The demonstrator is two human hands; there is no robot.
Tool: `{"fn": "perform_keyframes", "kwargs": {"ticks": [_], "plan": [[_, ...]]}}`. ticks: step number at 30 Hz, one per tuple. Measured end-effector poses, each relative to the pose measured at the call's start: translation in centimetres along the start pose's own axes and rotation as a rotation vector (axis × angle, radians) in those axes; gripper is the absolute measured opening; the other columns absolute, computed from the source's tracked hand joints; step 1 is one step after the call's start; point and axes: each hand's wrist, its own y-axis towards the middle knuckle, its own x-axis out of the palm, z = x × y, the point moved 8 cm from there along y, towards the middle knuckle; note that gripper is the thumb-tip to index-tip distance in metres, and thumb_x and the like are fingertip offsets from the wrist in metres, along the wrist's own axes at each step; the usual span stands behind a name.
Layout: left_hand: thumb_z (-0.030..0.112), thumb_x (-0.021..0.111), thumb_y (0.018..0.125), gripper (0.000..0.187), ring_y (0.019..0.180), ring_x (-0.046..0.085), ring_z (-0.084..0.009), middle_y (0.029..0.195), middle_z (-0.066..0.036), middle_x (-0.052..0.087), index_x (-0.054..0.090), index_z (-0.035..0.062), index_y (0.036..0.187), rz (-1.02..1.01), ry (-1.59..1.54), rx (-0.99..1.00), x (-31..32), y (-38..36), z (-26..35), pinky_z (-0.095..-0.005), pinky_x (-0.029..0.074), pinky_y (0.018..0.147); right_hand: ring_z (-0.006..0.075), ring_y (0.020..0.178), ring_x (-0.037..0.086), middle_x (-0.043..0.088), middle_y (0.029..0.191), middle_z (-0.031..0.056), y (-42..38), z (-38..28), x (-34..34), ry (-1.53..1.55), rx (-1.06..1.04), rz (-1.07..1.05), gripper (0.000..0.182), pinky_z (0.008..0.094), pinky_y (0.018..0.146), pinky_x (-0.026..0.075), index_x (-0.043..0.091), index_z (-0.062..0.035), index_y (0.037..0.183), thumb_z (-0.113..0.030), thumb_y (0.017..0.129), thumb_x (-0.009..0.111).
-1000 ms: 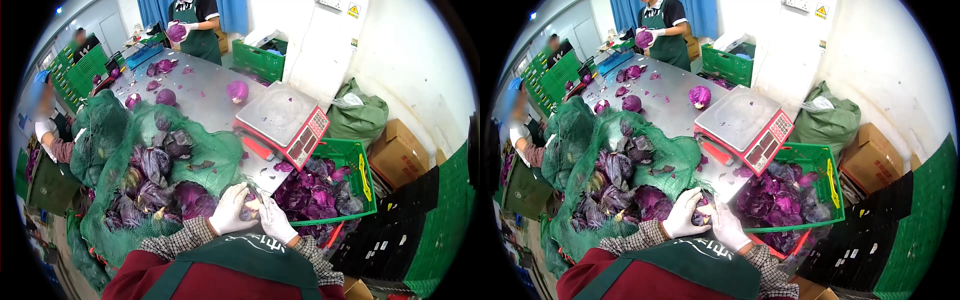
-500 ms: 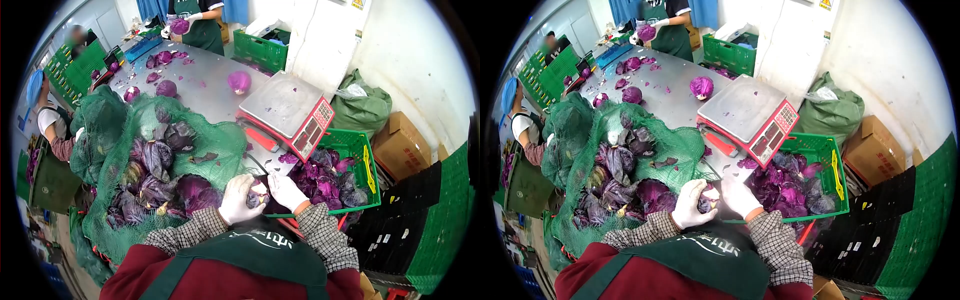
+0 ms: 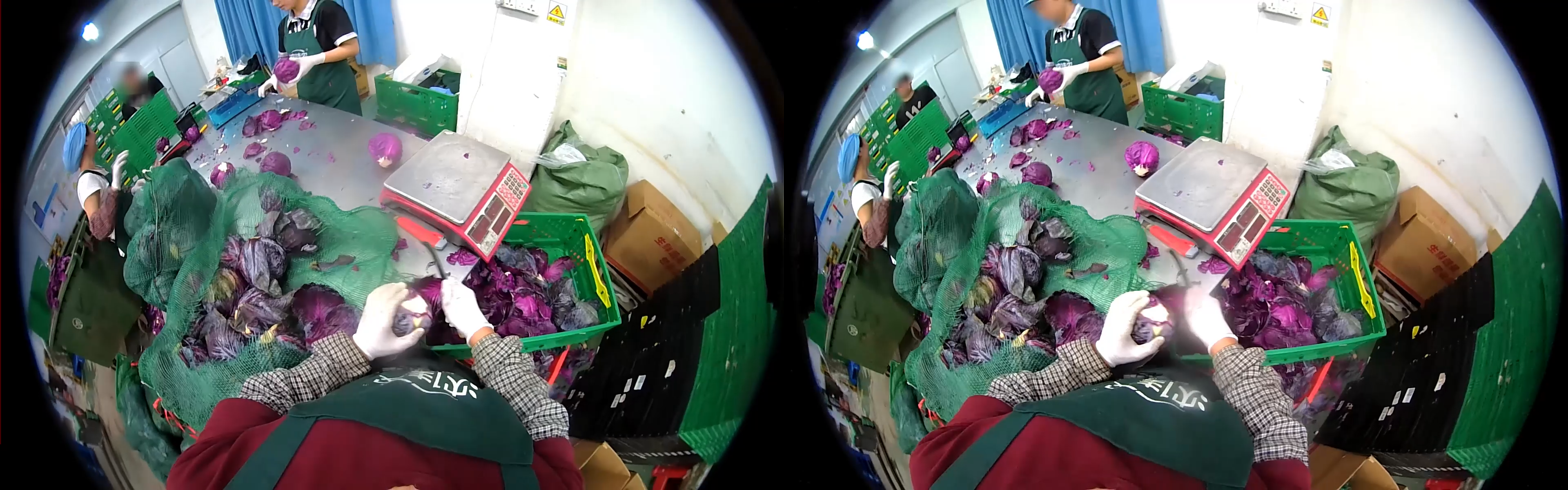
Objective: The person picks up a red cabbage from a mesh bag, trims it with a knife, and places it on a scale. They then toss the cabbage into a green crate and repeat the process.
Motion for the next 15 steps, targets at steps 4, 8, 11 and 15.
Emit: {"fn": "perform_keyframes", "kwargs": {"ticks": [4, 8, 11, 15], "plan": [[0.022, 0.079, 0.062, 0.076, 0.119, 0.046, -0.0418, 0.127, -0.025, 0.046, 0.043, -0.0016, 0.124, 0.015, -0.099, 0.063, -2.2, -5.0, -0.6, -0.0508, 0.038, 0.101, 0.0392, 0.105, 0.057, 0.056, 0.113, 0.0275, -2.3, 6.5, 5.9, -0.188, 0.044, 0.143, 0.043, 0.0419, 0.090, 0.048, 0.045, 0.0119, 0.123, -0.007, 0.085, 0.049], [0.021, 0.078, 0.066, 0.078, 0.125, 0.042, -0.0368, 0.132, -0.025, 0.041, 0.039, -0.0025, 0.129, -0.148, -0.187, -0.230, -4.5, -6.0, -2.5, -0.0442, 0.037, 0.104, 0.0418, 0.098, 0.061, 0.057, 0.112, 0.0315, -5.2, -2.6, -1.4, -0.573, -0.310, 0.575, 0.034, 0.0443, 0.088, 0.052, 0.048, 0.0124, 0.117, -0.003, 0.088, 0.049], [0.024, 0.083, 0.068, 0.087, 0.129, 0.039, -0.0296, 0.138, -0.024, 0.034, 0.035, -0.0054, 0.134, -0.095, -0.343, -0.571, -4.6, -8.4, -5.6, -0.0398, 0.036, 0.106, 0.0418, 0.095, 0.062, 0.059, 0.108, 0.0305, -5.8, -5.7, -3.6, -0.389, -0.362, 0.612, 0.033, 0.0416, 0.083, 0.054, 0.049, 0.0129, 0.115, -0.001, 0.086, 0.052], [0.050, 0.082, 0.066, 0.110, 0.138, 0.025, -0.0406, 0.148, -0.029, 0.022, 0.026, -0.0081, 0.141, -0.140, -0.011, -0.649, -4.3, -6.4, -4.0, -0.0433, 0.028, 0.112, 0.0376, 0.087, 0.063, 0.061, 0.096, 0.0264, -6.1, -7.1, -6.9, 0.113, -0.218, 0.546, 0.021, 0.0419, 0.074, 0.054, 0.056, 0.0081, 0.107, -0.005, 0.091, 0.049]]}}
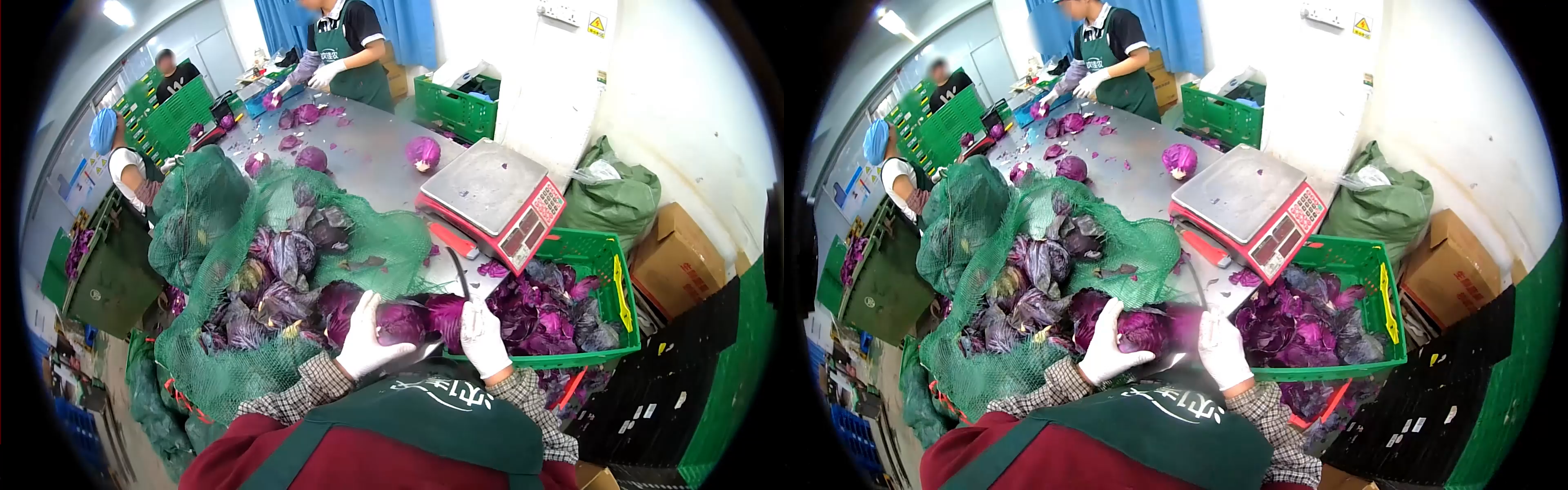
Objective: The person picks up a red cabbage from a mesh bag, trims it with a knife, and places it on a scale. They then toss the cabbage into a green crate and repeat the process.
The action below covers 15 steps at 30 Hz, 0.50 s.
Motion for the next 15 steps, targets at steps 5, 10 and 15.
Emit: {"fn": "perform_keyframes", "kwargs": {"ticks": [5, 10, 15], "plan": [[0.031, 0.083, 0.072, 0.097, 0.129, 0.042, -0.0269, 0.139, -0.022, 0.041, 0.027, -0.0075, 0.142, -0.068, -0.528, -0.396, -0.7, 0.5, -7.2, -0.0368, 0.036, 0.108, 0.0316, 0.079, 0.062, 0.061, 0.086, 0.0196, -3.6, 10.7, -4.8, 0.072, 0.576, 0.217, 0.022, 0.0424, 0.067, 0.048, 0.056, 0.0030, 0.096, -0.014, 0.099, 0.043], [0.032, 0.078, 0.079, 0.086, 0.121, 0.049, -0.0247, 0.131, -0.020, 0.049, 0.033, -0.0108, 0.137, 0.011, -0.797, -0.615, 1.1, 2.4, -8.0, -0.0333, 0.040, 0.103, 0.0229, 0.100, 0.057, 0.058, 0.115, 0.0177, -7.8, 16.9, -11.5, 0.023, 0.812, 0.238, 0.054, 0.0319, 0.087, 0.046, 0.035, 0.0027, 0.141, -0.021, 0.096, 0.054], [0.043, 0.075, 0.078, 0.090, 0.122, 0.050, -0.0295, 0.131, -0.026, 0.048, 0.034, -0.0128, 0.136, -0.208, -0.558, -0.379, 2.7, 3.9, -4.6, -0.0349, 0.041, 0.103, 0.0090, 0.071, 0.053, 0.061, 0.089, 0.0054, 1.4, 1.0, -1.7, 0.527, 0.478, -0.289, 0.045, 0.0255, 0.063, 0.048, 0.050, -0.0031, 0.133, -0.012, 0.090, 0.060]]}}
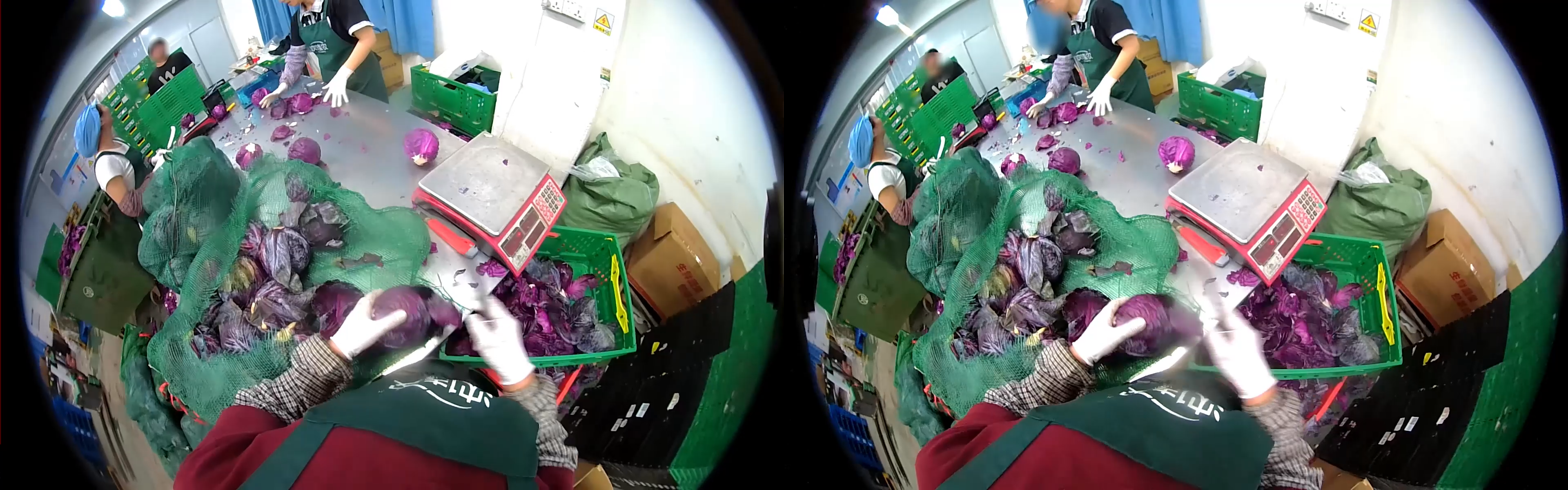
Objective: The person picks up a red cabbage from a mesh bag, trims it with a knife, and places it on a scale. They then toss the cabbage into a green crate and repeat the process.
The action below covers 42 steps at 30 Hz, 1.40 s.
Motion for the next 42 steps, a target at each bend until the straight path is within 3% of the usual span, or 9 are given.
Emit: {"fn": "perform_keyframes", "kwargs": {"ticks": [5, 9, 22, 24, 27, 29, 30, 34, 42], "plan": [[0.048, 0.074, 0.075, 0.089, 0.128, 0.044, -0.0358, 0.136, -0.029, 0.043, 0.039, -0.0089, 0.135, -0.053, 0.457, 0.218, 1.5, -2.0, 5.0, -0.0380, 0.039, 0.105, 0.0241, 0.098, 0.061, 0.060, 0.114, 0.0160, 2.0, -3.0, 7.4, -0.043, -0.471, -0.166, 0.041, 0.0315, 0.084, 0.049, 0.054, -0.0030, 0.126, -0.014, 0.087, 0.057], [0.048, 0.074, 0.076, 0.093, 0.127, 0.046, -0.0329, 0.137, -0.027, 0.043, 0.035, -0.0099, 0.138, -0.049, 0.263, 0.140, 0.4, -0.9, 1.6, -0.0355, 0.039, 0.104, 0.0294, 0.106, 0.058, 0.057, 0.117, 0.0171, 1.3, 0.0, 7.1, 0.001, -0.280, -0.182, 0.038, 0.0363, 0.091, 0.048, 0.055, -0.0011, 0.123, -0.007, 0.085, 0.057], [0.034, 0.075, 0.082, 0.091, 0.118, 0.054, -0.0246, 0.136, -0.023, 0.047, 0.023, -0.0094, 0.144, -0.082, -0.120, -0.123, -0.7, -0.8, 0.3, -0.0316, 0.044, 0.099, 0.0345, 0.079, 0.059, 0.056, 0.082, 0.0159, -2.0, 1.7, 6.7, -0.428, -0.638, -0.024, 0.007, 0.0417, 0.070, 0.051, 0.057, -0.0010, 0.089, -0.007, 0.086, 0.059], [0.035, 0.069, 0.087, 0.073, 0.113, 0.057, -0.0218, 0.128, -0.019, 0.055, 0.038, -0.0093, 0.137, -0.120, -0.176, -0.091, -1.1, -0.2, 0.0, -0.0308, 0.046, 0.097, 0.0353, 0.071, 0.058, 0.056, 0.079, 0.0168, -2.8, 3.7, 3.1, -0.212, -0.338, 0.068, 0.007, 0.0428, 0.065, 0.051, 0.058, -0.0015, 0.086, -0.009, 0.087, 0.059], [0.047, 0.064, 0.087, 0.077, 0.115, 0.057, -0.0278, 0.127, -0.022, 0.056, 0.042, -0.0101, 0.133, -0.089, 0.043, -0.185, -2.7, 0.9, -2.3, -0.0342, 0.043, 0.100, 0.0278, 0.072, 0.058, 0.057, 0.078, 0.0117, -4.4, 12.7, -6.0, -0.357, 0.024, 0.400, 0.008, 0.0366, 0.068, 0.050, 0.057, -0.0030, 0.083, -0.010, 0.086, 0.060], [0.049, 0.062, 0.087, 0.079, 0.124, 0.049, -0.0330, 0.134, -0.028, 0.048, 0.041, -0.0099, 0.135, 0.092, 0.297, -0.054, -3.4, 0.5, -0.6, -0.0374, 0.036, 0.107, 0.0242, 0.086, 0.059, 0.060, 0.092, 0.0119, -5.0, 19.7, -9.5, -0.103, -0.110, 0.529, 0.020, 0.0351, 0.078, 0.050, 0.060, -0.0022, 0.099, -0.010, 0.082, 0.067], [0.047, 0.062, 0.087, 0.077, 0.128, 0.046, -0.0339, 0.136, -0.029, 0.045, 0.040, -0.0092, 0.135, 0.122, 0.293, 0.034, -3.2, 0.7, 0.3, -0.0378, 0.033, 0.109, 0.0238, 0.089, 0.059, 0.060, 0.097, 0.0124, -4.6, 11.2, -8.3, -0.523, -0.203, 0.480, 0.029, 0.0350, 0.081, 0.050, 0.060, -0.0014, 0.106, -0.011, 0.080, 0.070], [0.039, 0.060, 0.089, 0.069, 0.130, 0.042, -0.0344, 0.137, -0.027, 0.044, 0.039, -0.0058, 0.137, -0.023, 0.356, 0.159, -1.3, 0.3, 2.5, -0.0378, 0.031, 0.110, 0.0147, 0.093, 0.056, 0.057, 0.110, 0.0113, 0.4, 2.7, 1.2, -0.081, -0.110, 0.040, 0.059, 0.0339, 0.083, 0.049, 0.051, 0.0002, 0.131, -0.020, 0.080, 0.075], [0.047, 0.083, 0.065, 0.103, 0.120, 0.052, -0.0333, 0.129, -0.027, 0.050, 0.035, -0.0084, 0.137, 0.034, 0.669, 0.042, -2.0, -2.9, 4.6, -0.0367, 0.041, 0.104, 0.0073, 0.050, 0.043, 0.051, 0.065, -0.0002, 2.0, 10.6, 9.8, 0.191, 0.071, -0.118, 0.050, 0.0230, 0.045, 0.037, 0.049, 0.0060, 0.127, -0.016, 0.085, 0.062]]}}
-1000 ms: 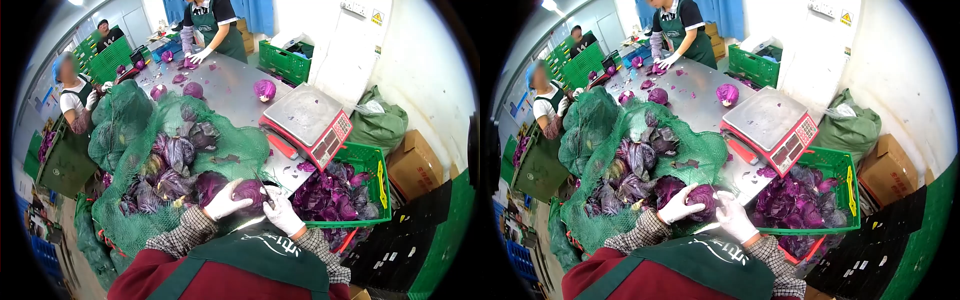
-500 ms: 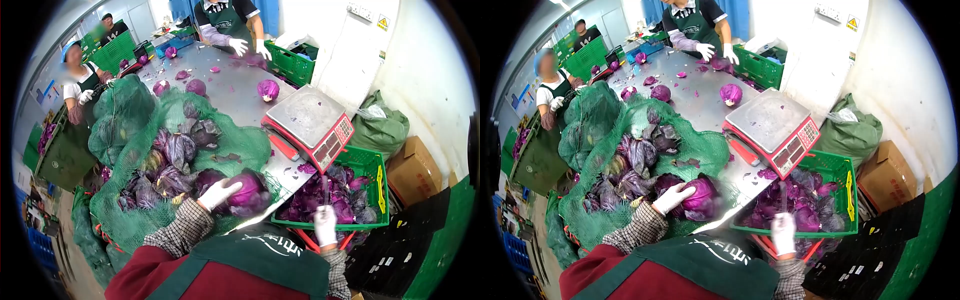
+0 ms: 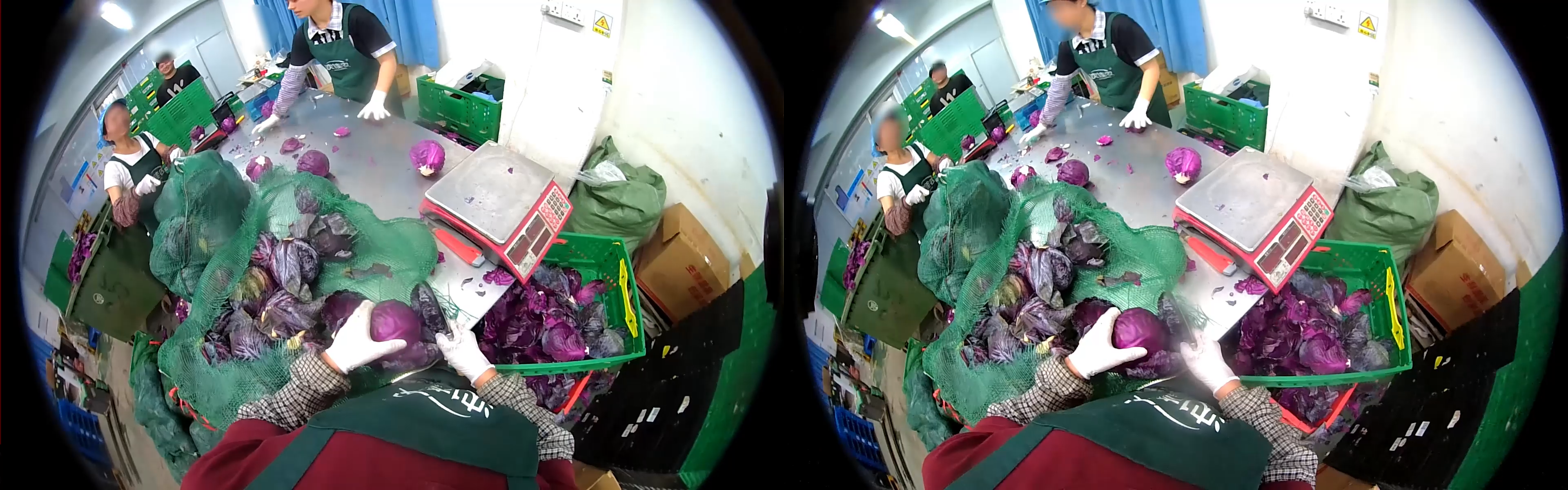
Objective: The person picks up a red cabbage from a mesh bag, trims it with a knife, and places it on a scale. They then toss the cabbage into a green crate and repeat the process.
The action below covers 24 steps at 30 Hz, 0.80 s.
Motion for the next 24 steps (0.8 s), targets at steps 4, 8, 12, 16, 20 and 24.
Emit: {"fn": "perform_keyframes", "kwargs": {"ticks": [4, 8, 12, 16, 20, 24], "plan": [[0.046, 0.085, 0.065, 0.108, 0.119, 0.052, -0.0304, 0.129, -0.026, 0.050, 0.030, -0.0098, 0.140, 0.127, -0.279, -0.067, 1.1, 1.0, -2.8, -0.0366, 0.041, 0.103, 0.0066, 0.047, 0.042, 0.047, 0.060, -0.0022, -0.9, -0.6, -3.3, -0.043, -0.016, 0.096, 0.025, 0.0241, 0.043, 0.037, 0.057, 0.0002, 0.107, -0.012, 0.086, 0.056], [0.039, 0.077, 0.076, 0.080, 0.116, 0.056, -0.0297, 0.124, -0.022, 0.056, 0.042, -0.0073, 0.131, 0.051, -1.004, -0.188, 3.3, 2.4, -5.7, -0.0390, 0.048, 0.097, 0.0246, 0.058, 0.055, 0.058, 0.067, 0.0152, -5.0, -2.5, -15.2, -0.235, 0.091, 0.438, 0.012, 0.0385, 0.056, 0.045, 0.059, 0.0010, 0.085, -0.010, 0.083, 0.055], [0.048, 0.058, 0.089, 0.060, 0.119, 0.055, -0.0352, 0.133, -0.017, 0.052, 0.046, 0.0115, 0.135, -0.397, -1.727, -0.481, 6.2, 0.8, -0.6, -0.0585, 0.049, 0.092, 0.0094, 0.073, 0.054, 0.059, 0.102, 0.0057, -7.5, -0.8, -20.9, -0.303, -0.098, 0.627, 0.060, 0.0233, 0.064, 0.048, 0.044, -0.0059, 0.140, -0.003, 0.083, 0.064], [0.068, 0.044, 0.086, 0.071, 0.127, 0.047, -0.0336, 0.140, -0.010, 0.047, 0.045, 0.0202, 0.138, -0.725, -1.833, -0.560, 9.6, 1.1, 1.5, -0.0582, 0.041, 0.097, 0.0073, 0.076, 0.053, 0.059, 0.094, 0.0024, -5.1, -8.2, -9.9, 0.084, 0.037, 0.230, 0.049, 0.0234, 0.068, 0.049, 0.053, 0.0007, 0.127, -0.012, 0.082, 0.071], [0.082, 0.042, 0.078, 0.086, 0.108, 0.059, -0.0310, 0.122, -0.014, 0.061, 0.050, 0.0159, 0.133, -0.835, -1.693, -0.643, 12.4, 0.5, -1.1, -0.0456, 0.047, 0.088, 0.0166, 0.097, 0.059, 0.058, 0.121, 0.0143, -3.5, -9.2, -3.5, -0.051, -0.232, 0.092, 0.063, 0.0273, 0.084, 0.049, 0.047, -0.0004, 0.134, -0.023, 0.082, 0.074], [0.073, 0.059, 0.077, 0.091, 0.084, 0.066, -0.0305, 0.109, -0.022, 0.063, 0.051, -0.0051, 0.123, -0.541, -0.712, -0.469, 7.7, 0.6, -1.0, -0.0418, 0.054, 0.079, 0.0303, 0.110, 0.058, 0.051, 0.131, 0.0227, -1.9, -6.3, -3.8, -0.412, -0.357, 0.168, 0.068, 0.0344, 0.094, 0.047, 0.042, 0.0035, 0.137, -0.032, 0.084, 0.067]]}}
